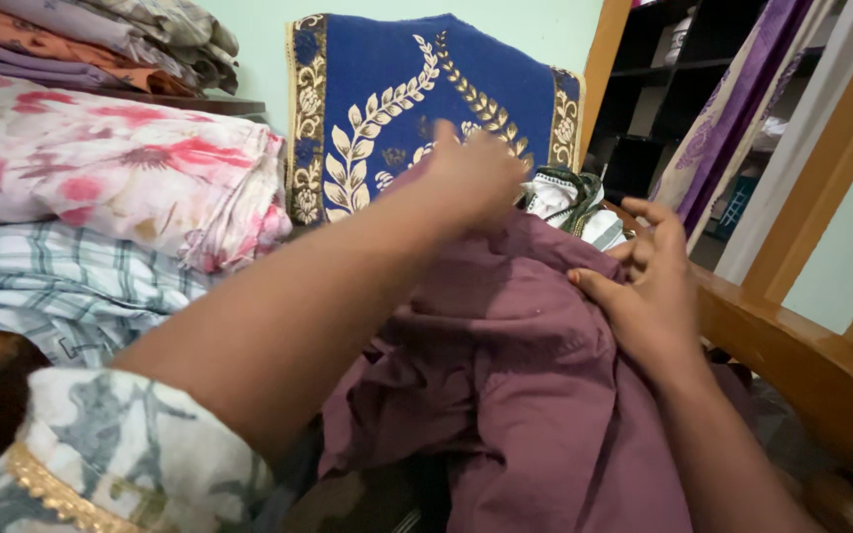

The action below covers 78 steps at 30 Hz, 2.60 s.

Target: The person folds a maroon shirt by hand, laying it flat, smoothing the fabric, and folding the sides inward.

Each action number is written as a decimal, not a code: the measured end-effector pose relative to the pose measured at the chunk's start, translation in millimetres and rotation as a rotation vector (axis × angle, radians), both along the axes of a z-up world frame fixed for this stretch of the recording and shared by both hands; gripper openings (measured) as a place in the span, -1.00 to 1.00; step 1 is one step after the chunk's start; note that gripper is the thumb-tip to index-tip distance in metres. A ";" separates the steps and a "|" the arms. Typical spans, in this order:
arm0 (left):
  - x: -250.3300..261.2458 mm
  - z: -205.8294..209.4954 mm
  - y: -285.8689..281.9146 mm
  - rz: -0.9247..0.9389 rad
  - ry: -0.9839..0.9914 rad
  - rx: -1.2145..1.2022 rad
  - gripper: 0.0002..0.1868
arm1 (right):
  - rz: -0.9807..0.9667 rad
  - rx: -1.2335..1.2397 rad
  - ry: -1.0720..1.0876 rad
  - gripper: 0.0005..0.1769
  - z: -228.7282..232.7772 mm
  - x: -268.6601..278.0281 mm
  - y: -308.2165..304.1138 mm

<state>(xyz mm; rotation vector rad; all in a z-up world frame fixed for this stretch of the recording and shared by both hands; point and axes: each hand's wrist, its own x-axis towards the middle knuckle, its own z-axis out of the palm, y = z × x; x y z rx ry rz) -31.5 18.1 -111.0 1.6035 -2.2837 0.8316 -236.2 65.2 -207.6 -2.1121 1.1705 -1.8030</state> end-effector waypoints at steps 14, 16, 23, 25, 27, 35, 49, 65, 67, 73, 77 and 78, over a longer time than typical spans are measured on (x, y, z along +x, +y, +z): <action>-31.9 -37.0 -52.9 -0.730 0.245 0.595 -0.32 | 0.258 0.071 0.012 0.17 13.5 3.9 -11.0; -16.8 -35.0 -60.9 -0.870 0.361 0.755 -0.42 | 0.357 0.123 -0.049 0.14 17.5 6.0 -9.5; 14.8 -23.4 -70.0 -0.532 0.195 0.658 -0.59 | 0.282 0.128 0.083 -0.18 14.1 11.1 -24.1; 15.4 -22.6 -75.1 -0.525 0.259 0.349 -0.61 | 0.335 0.104 0.061 -0.30 15.3 9.0 -30.3; 17.9 -26.9 -74.7 -0.336 0.531 0.086 -0.62 | 0.323 0.118 0.060 -0.38 15.4 9.5 -34.4; 63.7 -55.8 -108.5 0.171 1.216 -0.216 -0.68 | 0.295 0.061 0.164 -0.43 5.0 9.7 -58.2; 97.8 8.4 -177.3 0.085 1.023 -0.578 -0.73 | 0.051 -0.081 0.202 -0.80 -15.9 -0.4 -84.2; 95.2 -8.0 -178.9 0.050 0.999 -0.574 -0.80 | 0.073 -0.036 0.074 -0.70 -1.0 38.4 -76.0; 92.8 -6.3 -175.9 0.064 0.978 -0.560 -0.79 | 0.113 -0.231 0.162 -0.62 -6.1 38.9 -73.3; 81.9 -4.6 -169.0 -0.003 0.908 -0.590 -0.80 | -0.047 -0.004 0.116 -0.43 -14.8 38.8 -79.7; 79.8 -5.3 -165.1 -0.056 0.802 -0.633 -0.83 | -0.323 -0.089 0.277 -0.55 -12.8 21.8 -77.7; 78.8 -3.9 -164.2 -0.055 0.790 -0.642 -0.83 | -0.424 -0.029 0.322 -0.58 -12.4 19.4 -75.5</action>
